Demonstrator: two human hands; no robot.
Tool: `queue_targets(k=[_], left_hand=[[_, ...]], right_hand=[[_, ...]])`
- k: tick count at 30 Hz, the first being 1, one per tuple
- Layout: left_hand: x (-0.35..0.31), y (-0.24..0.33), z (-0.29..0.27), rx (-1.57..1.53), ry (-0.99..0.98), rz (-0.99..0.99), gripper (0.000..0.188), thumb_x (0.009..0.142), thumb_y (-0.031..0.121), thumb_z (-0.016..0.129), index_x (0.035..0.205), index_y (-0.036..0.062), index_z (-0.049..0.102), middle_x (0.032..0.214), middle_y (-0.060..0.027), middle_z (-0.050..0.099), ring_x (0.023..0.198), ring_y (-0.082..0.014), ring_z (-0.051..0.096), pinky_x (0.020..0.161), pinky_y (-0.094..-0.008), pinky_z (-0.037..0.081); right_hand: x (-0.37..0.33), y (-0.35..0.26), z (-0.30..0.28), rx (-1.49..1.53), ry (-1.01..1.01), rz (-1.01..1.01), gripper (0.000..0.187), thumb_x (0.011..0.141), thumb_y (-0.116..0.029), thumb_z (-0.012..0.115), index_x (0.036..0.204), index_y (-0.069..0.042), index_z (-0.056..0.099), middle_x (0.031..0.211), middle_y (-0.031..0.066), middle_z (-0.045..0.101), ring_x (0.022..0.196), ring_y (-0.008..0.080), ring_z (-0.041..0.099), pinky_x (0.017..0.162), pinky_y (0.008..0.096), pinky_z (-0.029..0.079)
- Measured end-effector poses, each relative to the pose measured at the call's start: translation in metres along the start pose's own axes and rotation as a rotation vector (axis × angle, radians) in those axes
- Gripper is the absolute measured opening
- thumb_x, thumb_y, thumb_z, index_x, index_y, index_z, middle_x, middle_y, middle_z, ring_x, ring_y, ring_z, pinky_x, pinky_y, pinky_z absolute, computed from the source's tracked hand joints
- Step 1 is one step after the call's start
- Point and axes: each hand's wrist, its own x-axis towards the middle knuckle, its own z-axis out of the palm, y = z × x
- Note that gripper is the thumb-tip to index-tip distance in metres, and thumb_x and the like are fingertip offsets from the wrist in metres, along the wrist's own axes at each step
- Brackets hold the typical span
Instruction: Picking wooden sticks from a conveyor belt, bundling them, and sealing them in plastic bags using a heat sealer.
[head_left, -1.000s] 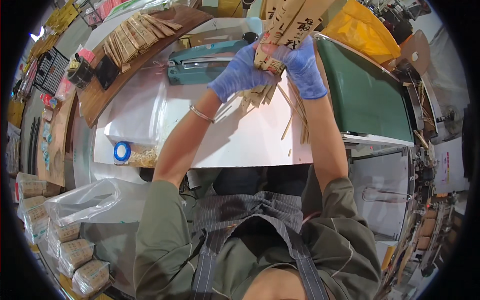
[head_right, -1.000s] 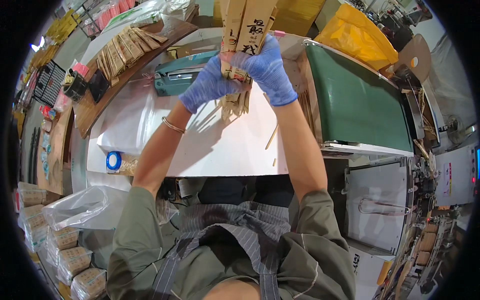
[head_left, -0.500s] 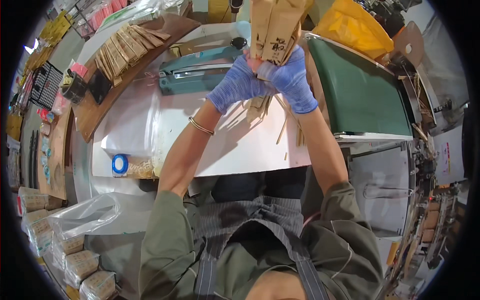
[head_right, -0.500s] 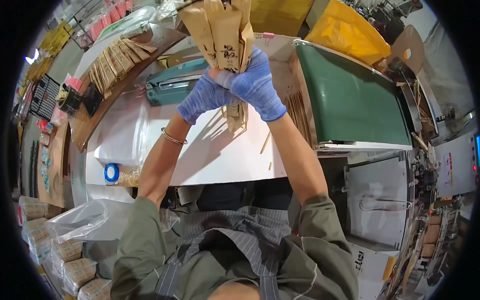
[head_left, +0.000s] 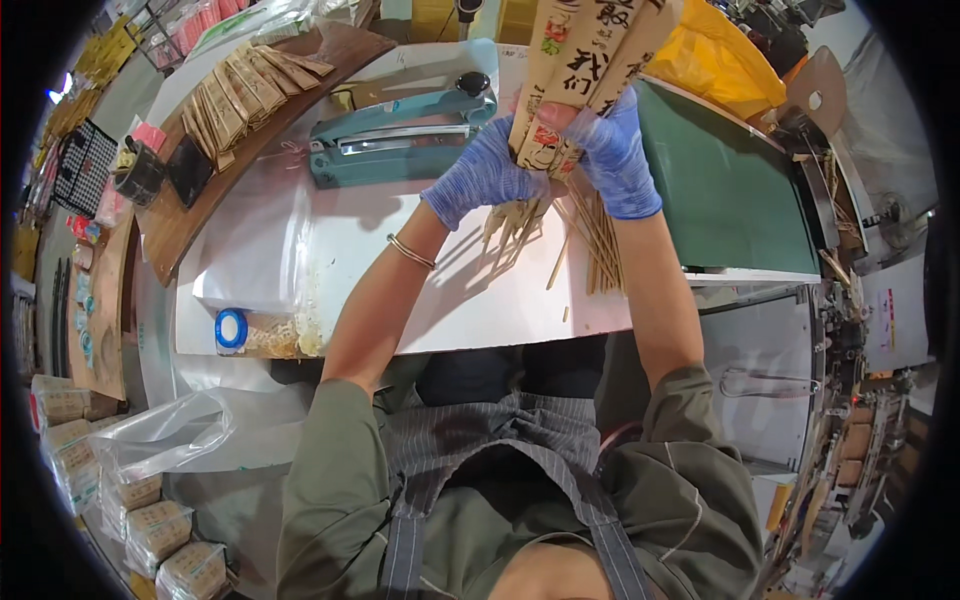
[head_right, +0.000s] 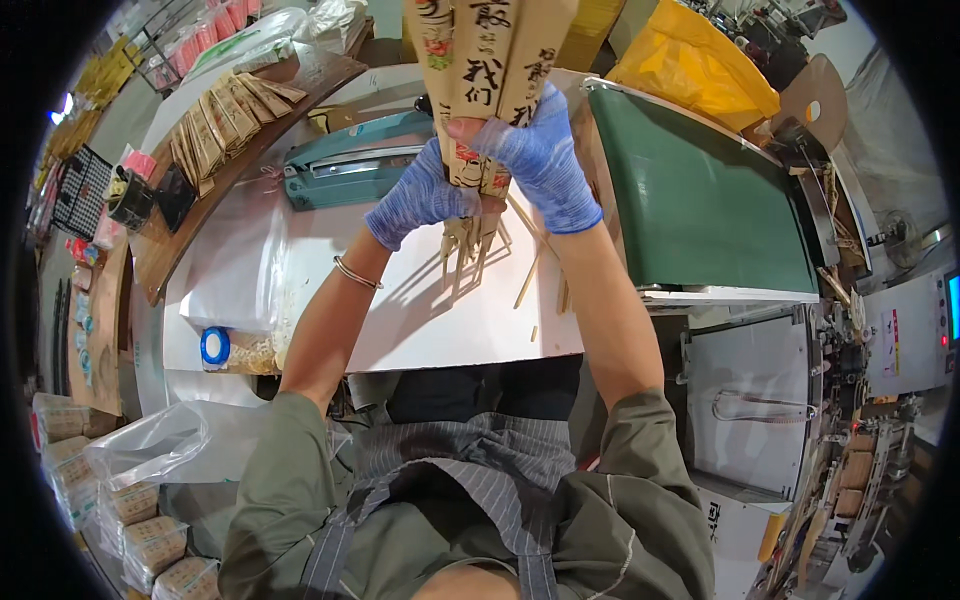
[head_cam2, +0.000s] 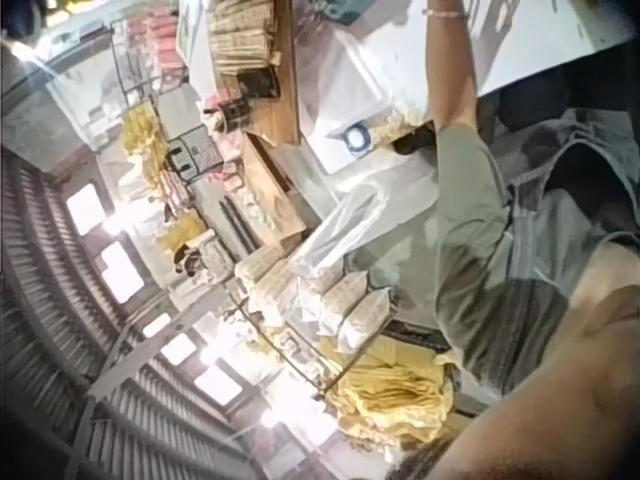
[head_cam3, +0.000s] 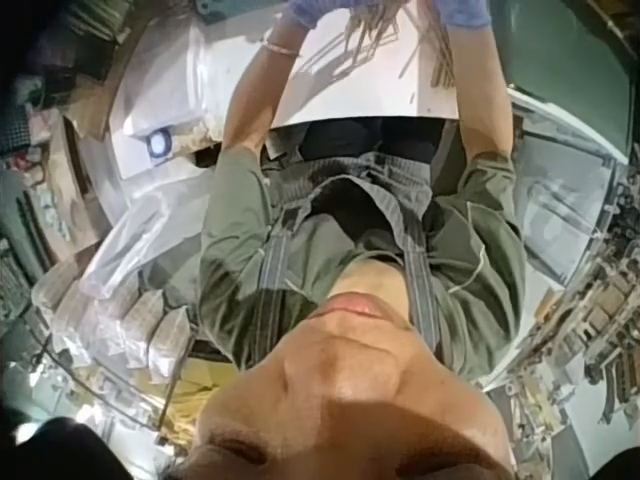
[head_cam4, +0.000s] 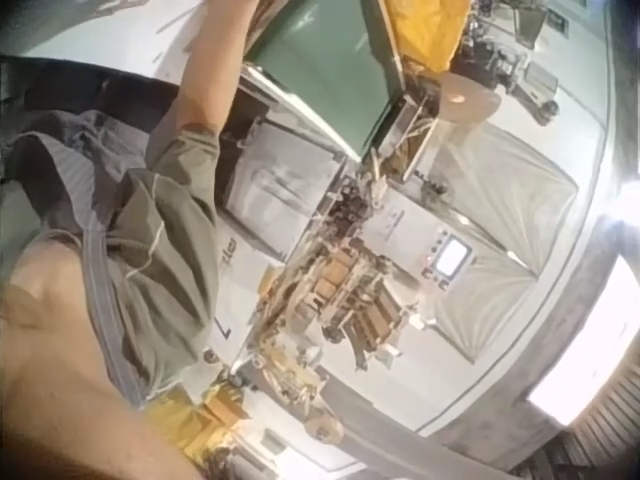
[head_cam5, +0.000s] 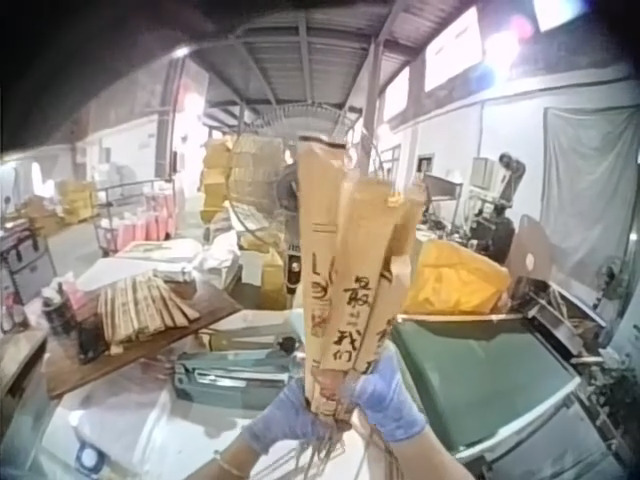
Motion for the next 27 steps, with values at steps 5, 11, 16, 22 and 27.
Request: queue_targets(k=[5, 11, 16, 22, 27], left_hand=[[0.006, -0.006, -0.007, 0.071, -0.101, -0.112, 0.066, 0.054, 0.016, 0.082, 0.11, 0.0028, 0.05, 0.099, -0.0079, 0.061, 0.091, -0.0138, 0.056, 0.083, -0.0273, 0.046], [-0.009, -0.033, 0.006, 0.26, -0.096, 0.046, 0.082, 0.053, 0.027, 0.084, 0.12, 0.0041, 0.042, 0.111, -0.0092, 0.054, 0.095, -0.0151, 0.053, 0.086, -0.0306, 0.045], [-0.047, -0.104, 0.024, 0.189, 0.029, -0.044, 0.094, 0.054, 0.027, 0.084, 0.128, 0.0019, 0.032, 0.12, -0.0069, 0.048, 0.109, -0.0133, 0.045, 0.093, -0.0294, 0.039], [-0.009, -0.137, 0.058, -0.023, -0.096, -0.161, 0.085, 0.057, 0.021, 0.083, 0.125, -0.0003, 0.036, 0.116, -0.0056, 0.052, 0.104, -0.012, 0.047, 0.091, -0.0269, 0.04], [0.025, -0.151, 0.105, -0.021, -0.068, -0.125, 0.063, 0.059, 0.017, 0.082, 0.111, 0.0025, 0.05, 0.1, -0.0032, 0.059, 0.092, -0.0098, 0.052, 0.082, -0.0273, 0.045]], right_hand=[[-0.007, -0.004, 0.013, 0.184, 0.04, 0.032, 0.039, 0.065, -0.007, 0.067, 0.101, 0.003, 0.056, 0.084, 0.0131, 0.063, 0.076, 0.0205, 0.063, 0.07, 0.0315, 0.053], [-0.006, 0.0, -0.009, 0.013, 0.156, -0.066, 0.028, 0.071, -0.007, 0.065, 0.096, 0.002, 0.056, 0.078, 0.0104, 0.061, 0.066, 0.0194, 0.062, 0.061, 0.0292, 0.053], [-0.01, 0.008, -0.023, -0.013, 0.306, -0.102, 0.026, 0.069, -0.007, 0.065, 0.092, 0.001, 0.054, 0.076, 0.0101, 0.059, 0.065, 0.0193, 0.06, 0.059, 0.0314, 0.052], [-0.021, 0.002, -0.072, 0.111, 0.442, -0.192, 0.024, 0.068, -0.007, 0.063, 0.088, 0.002, 0.053, 0.073, 0.0108, 0.056, 0.062, 0.0217, 0.058, 0.055, 0.0314, 0.05], [-0.03, -0.003, -0.121, 0.008, 0.51, -0.246, 0.02, 0.07, -0.005, 0.061, 0.086, 0.003, 0.052, 0.07, 0.0116, 0.056, 0.061, 0.0218, 0.057, 0.058, 0.0334, 0.05]])
